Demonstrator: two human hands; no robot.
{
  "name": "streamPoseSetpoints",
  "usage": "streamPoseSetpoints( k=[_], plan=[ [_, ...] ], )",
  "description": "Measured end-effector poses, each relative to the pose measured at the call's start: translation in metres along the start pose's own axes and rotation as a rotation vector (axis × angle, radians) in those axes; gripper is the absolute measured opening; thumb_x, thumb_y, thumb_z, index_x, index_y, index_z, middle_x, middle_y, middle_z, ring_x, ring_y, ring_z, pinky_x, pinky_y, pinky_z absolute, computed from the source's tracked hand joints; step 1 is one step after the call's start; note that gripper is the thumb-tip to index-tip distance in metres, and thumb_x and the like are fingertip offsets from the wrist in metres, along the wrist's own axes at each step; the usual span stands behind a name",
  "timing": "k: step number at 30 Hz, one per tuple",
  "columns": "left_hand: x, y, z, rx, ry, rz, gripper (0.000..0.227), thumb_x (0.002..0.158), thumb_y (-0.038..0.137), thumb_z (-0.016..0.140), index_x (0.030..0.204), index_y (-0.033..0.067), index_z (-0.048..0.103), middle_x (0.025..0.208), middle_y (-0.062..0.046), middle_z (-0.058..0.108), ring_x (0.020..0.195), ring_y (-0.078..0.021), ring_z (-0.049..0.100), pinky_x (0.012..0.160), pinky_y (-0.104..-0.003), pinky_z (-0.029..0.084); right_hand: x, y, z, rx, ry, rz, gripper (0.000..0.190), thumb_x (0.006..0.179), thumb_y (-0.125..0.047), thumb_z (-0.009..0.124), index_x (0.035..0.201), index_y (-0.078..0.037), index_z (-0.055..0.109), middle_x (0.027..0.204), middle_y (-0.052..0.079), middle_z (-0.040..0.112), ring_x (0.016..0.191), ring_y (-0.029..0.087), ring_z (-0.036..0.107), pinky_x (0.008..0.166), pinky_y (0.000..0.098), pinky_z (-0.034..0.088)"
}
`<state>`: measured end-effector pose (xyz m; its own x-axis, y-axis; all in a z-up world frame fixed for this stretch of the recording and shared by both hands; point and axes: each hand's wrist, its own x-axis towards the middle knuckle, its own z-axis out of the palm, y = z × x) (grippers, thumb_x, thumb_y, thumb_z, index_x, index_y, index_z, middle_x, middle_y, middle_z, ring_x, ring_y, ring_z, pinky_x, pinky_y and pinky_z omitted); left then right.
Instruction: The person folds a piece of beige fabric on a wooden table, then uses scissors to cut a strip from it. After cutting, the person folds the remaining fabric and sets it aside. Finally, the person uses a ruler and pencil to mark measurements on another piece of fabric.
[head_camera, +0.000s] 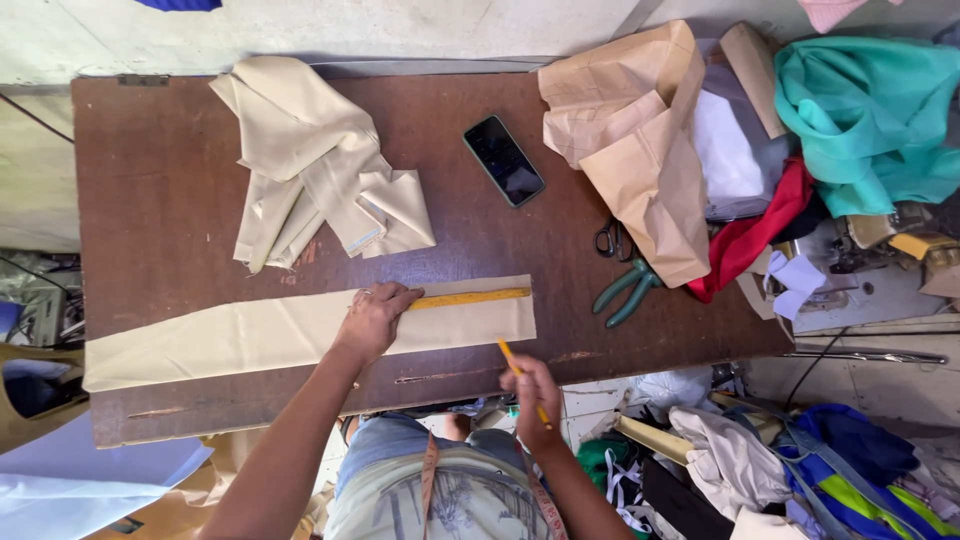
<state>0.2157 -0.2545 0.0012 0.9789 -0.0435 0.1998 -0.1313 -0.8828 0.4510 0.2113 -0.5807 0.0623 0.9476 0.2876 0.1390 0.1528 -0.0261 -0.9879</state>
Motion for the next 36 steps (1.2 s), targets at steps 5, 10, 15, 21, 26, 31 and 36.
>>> streamPoseSetpoints(
  k=[5, 10, 15, 21, 26, 31, 36],
  plan=[
    [0.003, 0.001, -0.008, -0.053, 0.019, -0.094, 0.022, 0.097, 0.024, 0.061, 0.115, 0.0282, 0.070, 0.105, 0.003, 0.070, 0.103, -0.0263, 0.070, 0.086, -0.044, 0.055, 0.022, 0.001, 0.057, -0.257, -0.180, -0.173, 0.034, 0.092, -0.023, 0.070, 0.124, -0.013, 0.074, 0.116, 0.007, 0.076, 0.104, 0.030, 0.074, 0.086, 0.0391, 0.059],
    [0.000, -0.003, 0.000, -0.062, 0.093, -0.057, 0.017, 0.095, 0.024, 0.064, 0.110, 0.0269, 0.071, 0.104, 0.004, 0.072, 0.100, -0.0245, 0.071, 0.084, -0.041, 0.055, 0.030, 0.004, 0.090, -0.426, -0.249, -0.374, 0.032, 0.094, -0.016, 0.065, 0.124, -0.005, 0.069, 0.109, 0.016, 0.074, 0.099, 0.037, 0.072, 0.084, 0.0452, 0.058],
    [0.000, -0.004, -0.001, -0.054, 0.138, -0.011, 0.015, 0.096, 0.024, 0.063, 0.107, 0.0247, 0.072, 0.100, 0.001, 0.073, 0.096, -0.0260, 0.072, 0.081, -0.042, 0.056, 0.031, 0.023, 0.106, -0.609, -0.229, -0.490, 0.031, 0.092, -0.020, 0.069, 0.120, -0.008, 0.071, 0.101, 0.011, 0.073, 0.096, 0.033, 0.071, 0.081, 0.0427, 0.057],
    [-0.002, -0.010, 0.012, -0.008, 0.139, 0.010, 0.014, 0.099, 0.028, 0.060, 0.107, 0.0249, 0.071, 0.104, 0.002, 0.073, 0.098, -0.0247, 0.071, 0.081, -0.040, 0.055, 0.029, 0.024, 0.113, -0.686, -0.202, -0.506, 0.030, 0.093, -0.019, 0.066, 0.119, -0.005, 0.070, 0.093, 0.013, 0.071, 0.094, 0.034, 0.070, 0.077, 0.0425, 0.056],
    [-0.004, -0.011, 0.010, 0.016, 0.147, 0.025, 0.017, 0.100, 0.029, 0.057, 0.110, 0.0264, 0.070, 0.102, 0.003, 0.071, 0.097, -0.0228, 0.071, 0.079, -0.039, 0.055, 0.032, 0.017, 0.123, -0.776, -0.223, -0.422, 0.027, 0.094, -0.026, 0.064, 0.109, -0.006, 0.075, 0.075, 0.008, 0.070, 0.086, 0.029, 0.072, 0.073, 0.0393, 0.055],
    [-0.015, -0.006, -0.004, -0.019, 0.221, 0.020, 0.020, 0.100, 0.022, 0.057, 0.114, 0.0222, 0.071, 0.105, 0.001, 0.071, 0.094, -0.0259, 0.067, 0.082, -0.041, 0.052, 0.017, -0.132, 0.116, -0.670, -0.079, -0.353, 0.030, 0.097, -0.026, 0.061, 0.112, -0.005, 0.076, 0.094, 0.007, 0.076, 0.093, 0.026, 0.072, 0.081, 0.0369, 0.057],
    [-0.072, -0.059, -0.058, -0.065, 0.224, 0.011, 0.031, 0.094, 0.005, 0.064, 0.122, 0.0155, 0.073, 0.118, -0.004, 0.073, 0.102, -0.0281, 0.068, 0.091, -0.049, 0.045, -0.039, -0.116, 0.095, -0.702, 0.087, -0.177, 0.034, 0.095, -0.015, 0.059, 0.125, -0.001, 0.066, 0.115, 0.013, 0.077, 0.107, 0.024, 0.073, 0.096, 0.0372, 0.059]
  ],
)
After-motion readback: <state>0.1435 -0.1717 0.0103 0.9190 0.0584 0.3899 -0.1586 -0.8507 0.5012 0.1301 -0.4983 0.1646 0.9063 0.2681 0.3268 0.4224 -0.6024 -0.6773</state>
